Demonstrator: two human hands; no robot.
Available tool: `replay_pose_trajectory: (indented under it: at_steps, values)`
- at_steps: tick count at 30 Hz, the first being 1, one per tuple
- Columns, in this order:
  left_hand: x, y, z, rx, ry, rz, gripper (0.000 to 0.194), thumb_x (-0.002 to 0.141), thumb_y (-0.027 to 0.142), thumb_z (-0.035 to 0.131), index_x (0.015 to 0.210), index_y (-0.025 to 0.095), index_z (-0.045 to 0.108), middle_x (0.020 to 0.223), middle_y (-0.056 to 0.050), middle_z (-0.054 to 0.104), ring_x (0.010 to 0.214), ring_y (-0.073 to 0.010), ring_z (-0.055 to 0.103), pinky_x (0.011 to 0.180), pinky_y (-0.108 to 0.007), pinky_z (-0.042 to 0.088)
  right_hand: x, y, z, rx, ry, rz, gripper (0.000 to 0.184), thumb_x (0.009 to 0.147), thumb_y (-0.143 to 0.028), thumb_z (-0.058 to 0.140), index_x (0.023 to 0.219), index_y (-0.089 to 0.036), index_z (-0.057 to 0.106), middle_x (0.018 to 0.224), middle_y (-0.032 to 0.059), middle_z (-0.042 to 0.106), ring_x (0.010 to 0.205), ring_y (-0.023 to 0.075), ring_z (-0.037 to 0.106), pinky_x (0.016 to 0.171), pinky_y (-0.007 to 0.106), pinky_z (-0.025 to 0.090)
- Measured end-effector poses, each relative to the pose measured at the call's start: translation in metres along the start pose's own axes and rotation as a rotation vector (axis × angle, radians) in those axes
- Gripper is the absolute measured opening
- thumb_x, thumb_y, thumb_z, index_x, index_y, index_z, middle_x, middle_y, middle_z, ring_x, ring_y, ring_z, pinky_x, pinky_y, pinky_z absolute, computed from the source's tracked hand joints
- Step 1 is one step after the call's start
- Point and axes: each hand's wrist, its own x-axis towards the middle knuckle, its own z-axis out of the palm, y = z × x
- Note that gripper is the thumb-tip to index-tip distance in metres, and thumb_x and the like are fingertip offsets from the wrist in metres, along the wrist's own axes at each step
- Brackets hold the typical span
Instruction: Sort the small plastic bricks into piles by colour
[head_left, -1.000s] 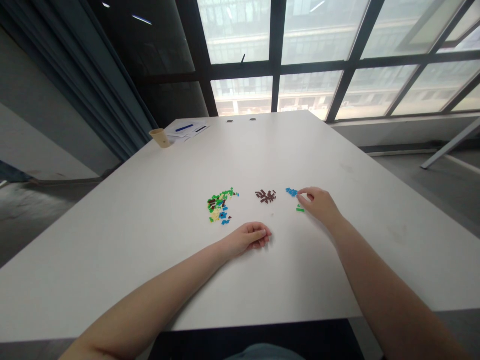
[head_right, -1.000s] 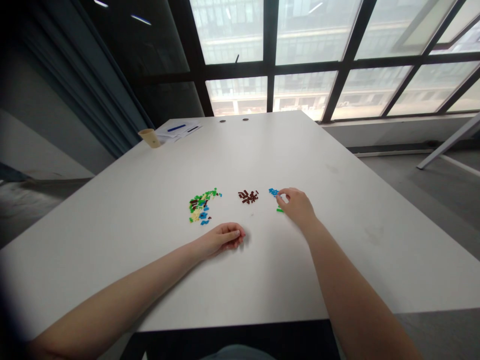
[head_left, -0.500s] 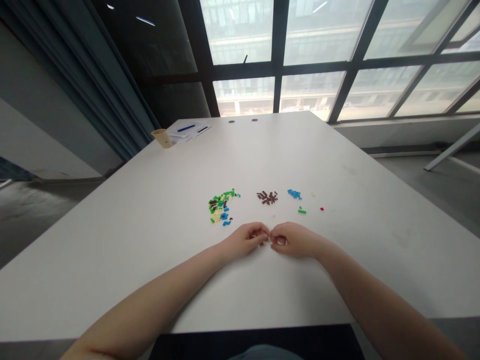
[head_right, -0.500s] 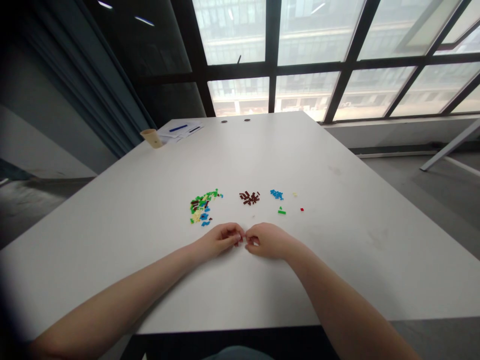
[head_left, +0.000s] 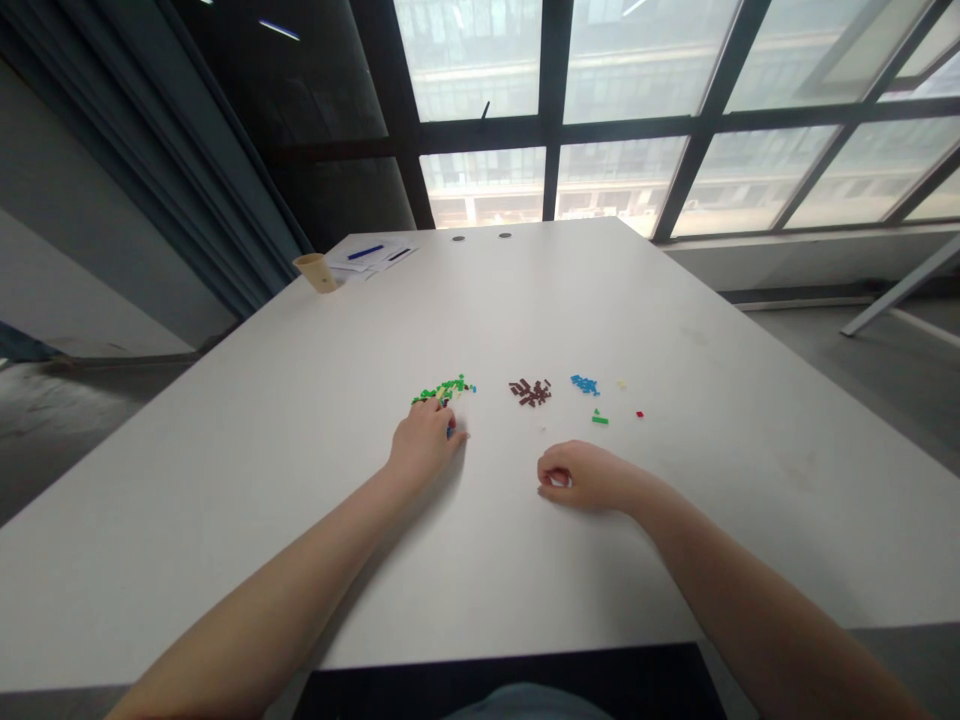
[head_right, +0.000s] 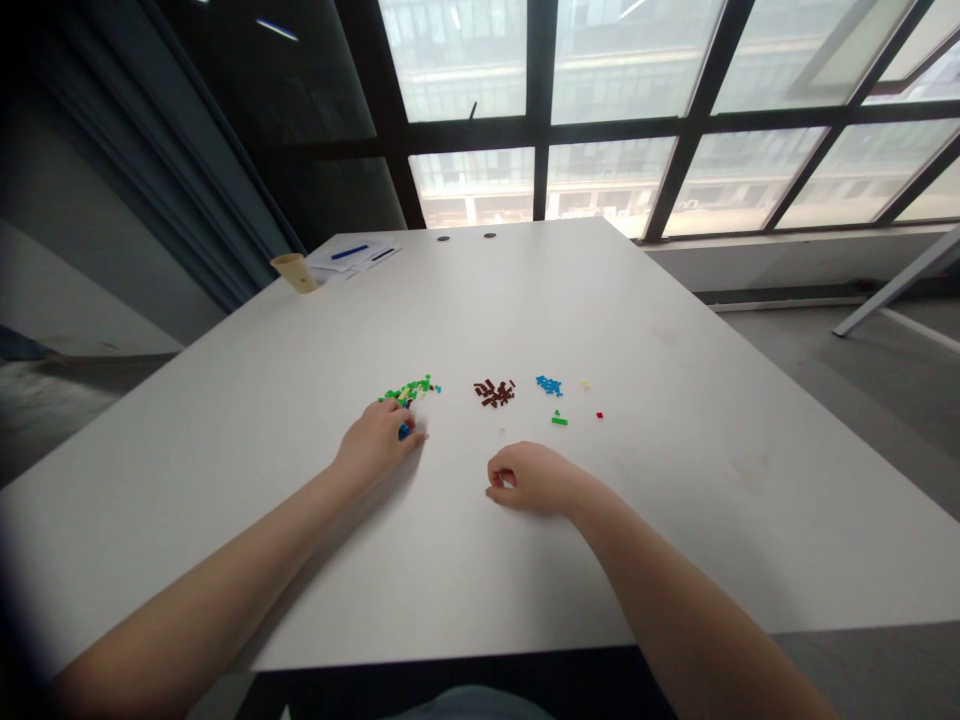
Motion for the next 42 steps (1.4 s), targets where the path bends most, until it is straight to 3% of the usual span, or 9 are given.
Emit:
replay_pose_trajectory:
  at_steps: [7,12,20,25,28,31,37,42]
  values:
    - [-0.001,0.006,0.001,0.042,-0.012,0.043,0.02,0.079,0.023,0.047,0.076,0.014,0.065,0.095,-0.013,0.06,0.094,-0.0272,0.052,0.079,-0.037,0.043,0.0,0.0,-0.002,-0.002,-0.004,0.005,0.013,0.073,-0.024,0.052,0.063,-0.017,0.05,0.06,-0.0024,0.048,0.057,0.0084,0.038,0.057,0.022,0.028]
    - [0.001,0.007,0.007,-0.045,0.02,0.11,0.022,0.082,0.018,0.041,0.079,0.012,0.062,0.09,-0.013,0.059,0.089,-0.0253,0.053,0.081,-0.036,0.043,0.0,-0.003,-0.004,0.001,-0.013,0.008,0.014,0.073,-0.024,0.051,0.061,-0.017,0.048,0.06,-0.0023,0.047,0.056,0.0084,0.038,0.056,0.022,0.028]
    - [0.001,0.0,0.015,0.003,-0.013,0.092,0.022,0.079,0.016,0.041,0.076,0.011,0.062,0.088,-0.017,0.06,0.086,-0.0282,0.055,0.08,-0.04,0.043,0.0,-0.003,-0.003,0.001,-0.002,0.006,0.014,0.073,-0.023,0.052,0.06,-0.017,0.049,0.06,-0.0017,0.048,0.057,0.009,0.039,0.056,0.022,0.028]
    - [0.003,0.001,0.013,-0.114,0.016,0.079,0.021,0.079,0.016,0.04,0.074,0.012,0.06,0.08,-0.015,0.061,0.08,-0.0265,0.055,0.075,-0.038,0.043,-0.001,-0.003,-0.003,0.006,-0.003,0.009,0.015,0.073,-0.023,0.053,0.059,-0.017,0.05,0.061,-0.0012,0.049,0.057,0.0092,0.039,0.056,0.022,0.027]
    - [0.001,0.009,0.006,-0.285,0.036,0.105,0.02,0.08,0.018,0.04,0.078,0.014,0.059,0.077,-0.009,0.061,0.075,-0.0219,0.055,0.072,-0.035,0.042,-0.001,-0.003,-0.003,0.01,-0.006,0.012,0.014,0.073,-0.022,0.053,0.06,-0.017,0.051,0.061,-0.0012,0.05,0.057,0.0091,0.039,0.057,0.022,0.027]
    - [-0.004,0.021,0.002,-0.598,0.0,0.137,0.016,0.079,0.026,0.046,0.08,0.016,0.06,0.076,-0.005,0.062,0.071,-0.0171,0.055,0.068,-0.029,0.043,-0.001,-0.004,-0.004,0.007,-0.009,0.015,0.014,0.073,-0.022,0.053,0.06,-0.016,0.051,0.061,-0.0013,0.049,0.057,0.0089,0.039,0.057,0.022,0.027]
    - [-0.014,0.044,0.015,-1.385,-0.299,0.04,0.024,0.066,0.034,0.066,0.078,0.014,0.061,0.065,-0.002,0.061,0.06,-0.011,0.053,0.06,-0.024,0.041,-0.001,-0.003,-0.003,0.002,-0.014,0.021,0.014,0.073,-0.024,0.053,0.061,-0.017,0.052,0.06,-0.0023,0.048,0.056,0.0085,0.037,0.056,0.022,0.027]
    - [-0.017,0.05,0.023,-1.615,-0.368,0.012,0.03,0.055,0.033,0.077,0.069,0.013,0.061,0.059,0.0,0.059,0.056,-0.0092,0.052,0.059,-0.023,0.04,-0.001,-0.003,-0.003,0.008,-0.004,0.023,0.013,0.073,-0.024,0.054,0.062,-0.016,0.054,0.06,-0.0017,0.049,0.056,0.0092,0.038,0.057,0.023,0.027]
